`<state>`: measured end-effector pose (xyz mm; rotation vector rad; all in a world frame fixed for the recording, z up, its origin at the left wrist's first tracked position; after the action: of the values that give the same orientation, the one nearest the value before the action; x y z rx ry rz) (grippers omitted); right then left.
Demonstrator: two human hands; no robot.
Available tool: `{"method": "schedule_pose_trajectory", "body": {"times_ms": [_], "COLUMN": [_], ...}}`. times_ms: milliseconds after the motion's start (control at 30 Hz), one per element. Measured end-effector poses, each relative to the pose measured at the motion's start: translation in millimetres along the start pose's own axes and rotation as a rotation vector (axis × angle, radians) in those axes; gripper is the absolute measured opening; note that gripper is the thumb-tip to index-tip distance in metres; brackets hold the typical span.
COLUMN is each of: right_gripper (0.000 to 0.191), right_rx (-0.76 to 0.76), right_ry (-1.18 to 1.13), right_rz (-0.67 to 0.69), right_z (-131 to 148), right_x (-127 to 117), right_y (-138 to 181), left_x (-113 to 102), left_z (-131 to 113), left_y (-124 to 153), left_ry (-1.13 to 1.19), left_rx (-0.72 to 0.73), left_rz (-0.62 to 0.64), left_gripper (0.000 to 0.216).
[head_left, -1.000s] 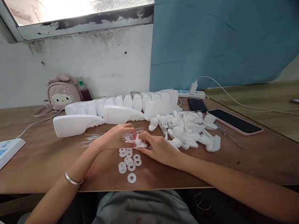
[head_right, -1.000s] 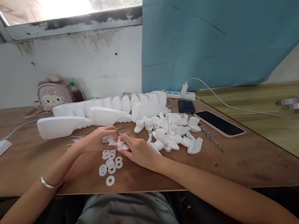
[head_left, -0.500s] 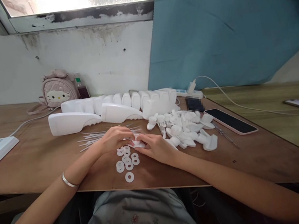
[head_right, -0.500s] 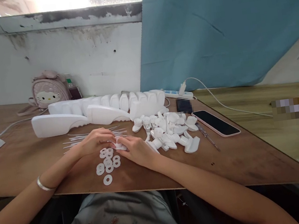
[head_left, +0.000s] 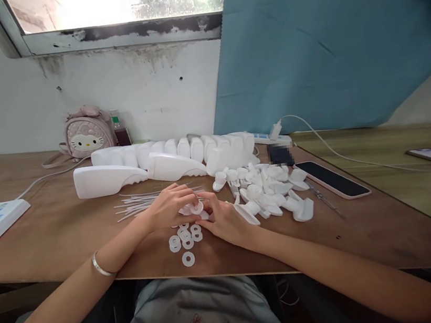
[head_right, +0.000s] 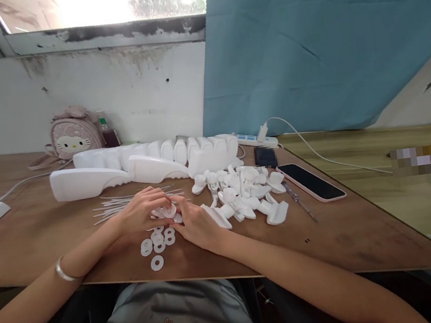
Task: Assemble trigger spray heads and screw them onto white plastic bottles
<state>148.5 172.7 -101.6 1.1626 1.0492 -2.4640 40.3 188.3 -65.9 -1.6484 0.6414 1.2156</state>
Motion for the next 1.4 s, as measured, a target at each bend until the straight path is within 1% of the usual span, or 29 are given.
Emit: {"method": "schedule_pose_trajectory", "body": {"times_ms": [67, 167, 300, 400, 567, 733, 800, 833, 900, 933, 967, 1000, 1067, 1133, 1167, 1200, 1233, 1333, 1400], "right_gripper": [0.049, 0.047, 0.041, 0.036, 0.037, 0.034, 0.034, 0.034, 0.036, 0.037, 0.037, 0.037, 0.037, 0.037, 0.037, 0.037, 0.037, 0.037, 0.038], "right_rx": [-0.016, -0.01, 0.026, 0.067, 0.137, 0.131, 0.13, 0.133, 0.146, 0.151, 0.154, 0.154, 0.146, 0.137, 0.132, 0.126, 0.12, 0.11, 0.108], "right_ry": [0.0, 0.008, 0.022, 0.012, -0.044, -0.044, -0.041, -0.038, -0.026, -0.018, -0.011, -0.007, -0.003, 0.001, 0.006, 0.013, 0.02, 0.036, 0.04], "right_rz": [-0.007, -0.008, 0.006, 0.001, -0.011, -0.001, 0.001, 0.004, 0.005, 0.002, 0.0, -0.004, -0.007, -0.012, -0.013, -0.014, -0.014, -0.009, -0.008], "right_z": [1.6, 3.0, 3.4, 2.1, -2.5, -3.1, -2.7, -2.7, -3.3, -3.7, -4.1, -4.3, -4.3, -4.4, -4.5, -4.5, -4.6, -5.1, -5.3], "right_x": [-0.2, -1.4, -3.2, -4.8, -5.0, -3.5, -4.1, -4.4, -5.2, -5.6, -5.9, -6.1, -6.1, -6.0, -5.9, -5.9, -5.8, -5.5, -5.4], "right_y": [0.4, -0.2, -2.2, -3.5, -4.3, -4.8, -4.9, -4.9, -4.7, -4.7, -4.6, -4.6, -4.9, -5.2, -5.4, -5.6, -5.6, -5.5, -5.3], "left_x": [0.4, 2.2, 6.4, 7.0, 5.0, 6.5, 2.9, -2.0, -15.7, -21.8, -26.0, -28.2, -27.1, -22.7, -21.0, -19.6, -18.8, -16.1, -10.4], "left_z": [-2.3, -0.8, 1.4, 0.9, -1.1, -1.8, 0.2, 3.6, 17.1, 25.6, 34.2, 42.7, 59.3, 73.9, 79.2, 83.1, 86.0, 92.4, 95.5], "left_y": [-0.4, -0.4, -0.6, -1.1, -0.1, -0.8, -1.5, -1.2, 2.4, 5.7, 9.3, 13.2, 23.5, 37.0, 43.1, 47.7, 50.6, 52.6, 53.2], "left_ry": [0.007, 0.052, 0.089, 0.052, 0.046, 0.079, 0.164, 0.227, 0.33, 0.341, 0.314, 0.259, 0.126, 0.067, 0.062, 0.064, 0.06, 0.018, 0.021], "left_rx": [0.013, -0.008, -0.005, 0.007, 0.001, -0.013, -0.022, -0.045, -0.148, -0.214, -0.281, -0.345, -0.46, -0.569, -0.614, -0.646, -0.666, -0.684, -0.676], "left_rz": [0.026, 0.04, 0.046, 0.048, 0.057, 0.081, 0.035, -0.026, -0.176, -0.214, -0.2, -0.134, 0.103, 0.347, 0.432, 0.486, 0.508, 0.482, 0.497], "left_gripper": [0.03, 0.029, 0.027, 0.026, 0.022, 0.016, 0.018, 0.021, 0.023, 0.021, 0.019, 0.019, 0.022, 0.029, 0.032, 0.033, 0.032, 0.027, 0.022]}}
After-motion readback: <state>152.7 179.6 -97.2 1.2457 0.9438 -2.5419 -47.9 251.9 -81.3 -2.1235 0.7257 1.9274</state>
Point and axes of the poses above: each hand's wrist, its own y-axis away from the middle knuckle, its own x-axis out of the palm, z = x × y, the point moved 6 cm from there along -y, towards the middle knuckle, and after that the axes turned 1 degree about z, right-handed, at the moved point
